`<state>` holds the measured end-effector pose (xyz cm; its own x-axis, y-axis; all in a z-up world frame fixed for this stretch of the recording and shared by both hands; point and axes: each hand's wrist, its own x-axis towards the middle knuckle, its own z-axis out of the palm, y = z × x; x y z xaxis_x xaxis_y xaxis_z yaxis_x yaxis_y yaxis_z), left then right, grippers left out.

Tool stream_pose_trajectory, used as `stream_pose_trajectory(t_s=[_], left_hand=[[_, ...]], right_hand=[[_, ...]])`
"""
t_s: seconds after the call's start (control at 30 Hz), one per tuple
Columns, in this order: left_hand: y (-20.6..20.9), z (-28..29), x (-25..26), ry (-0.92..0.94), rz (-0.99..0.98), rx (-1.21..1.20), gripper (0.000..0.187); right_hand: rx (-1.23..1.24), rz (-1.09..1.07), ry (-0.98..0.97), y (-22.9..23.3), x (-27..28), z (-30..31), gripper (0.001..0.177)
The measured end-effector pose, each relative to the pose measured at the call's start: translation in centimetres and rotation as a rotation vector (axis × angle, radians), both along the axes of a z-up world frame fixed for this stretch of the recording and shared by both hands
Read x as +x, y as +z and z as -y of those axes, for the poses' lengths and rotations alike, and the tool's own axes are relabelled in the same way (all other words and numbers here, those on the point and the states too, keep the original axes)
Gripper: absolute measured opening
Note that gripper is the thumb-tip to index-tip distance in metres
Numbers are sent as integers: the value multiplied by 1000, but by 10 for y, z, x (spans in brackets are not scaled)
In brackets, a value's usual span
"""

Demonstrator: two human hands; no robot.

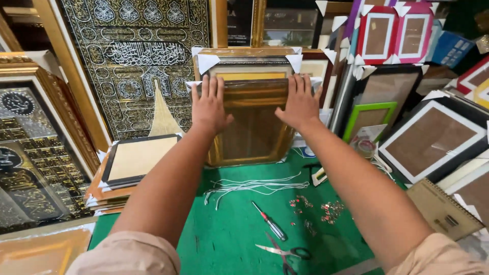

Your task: Attaching metal hanging hardware to the back of picture frames using a screwdriver.

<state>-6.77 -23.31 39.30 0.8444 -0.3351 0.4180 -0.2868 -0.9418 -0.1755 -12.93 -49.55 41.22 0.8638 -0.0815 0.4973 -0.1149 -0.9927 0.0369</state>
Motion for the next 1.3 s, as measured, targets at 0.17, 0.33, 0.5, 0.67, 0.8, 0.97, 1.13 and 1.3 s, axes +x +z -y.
stream_pose_trajectory(t_s=[0.17, 0.33, 0.5, 0.67, 0.8, 0.97, 1.13, 1.3], left_hand=[[2, -1, -30, 9, -13, 3, 120], [-4, -5, -49, 30, -10, 28, 125], [-17, -17, -65, -124, 16, -266, 113], [-66, -52, -108, -125, 151, -682, 95], [-87, -80, -122, -12, 5, -980, 88], [-157, -95, -40, 202, 97, -1232, 93], [-88, -71, -109, 394, -240, -1826, 111], [-78, -50, -93, 128, 378, -1253, 110]], right_hand=[[-55, -46, 5, 17, 1, -16, 115], [-151, -23, 139, 16, 10, -64, 116], [-159, 31, 228, -38, 47, -53, 65], [-114, -36, 215, -28, 39, -26, 59], [-5, 48, 225, 30, -8, -5, 62], [101, 261, 244, 113, -44, 23, 63], [297, 332, 152, 185, -76, 55, 85], [573, 430, 148, 200, -106, 64, 88]])
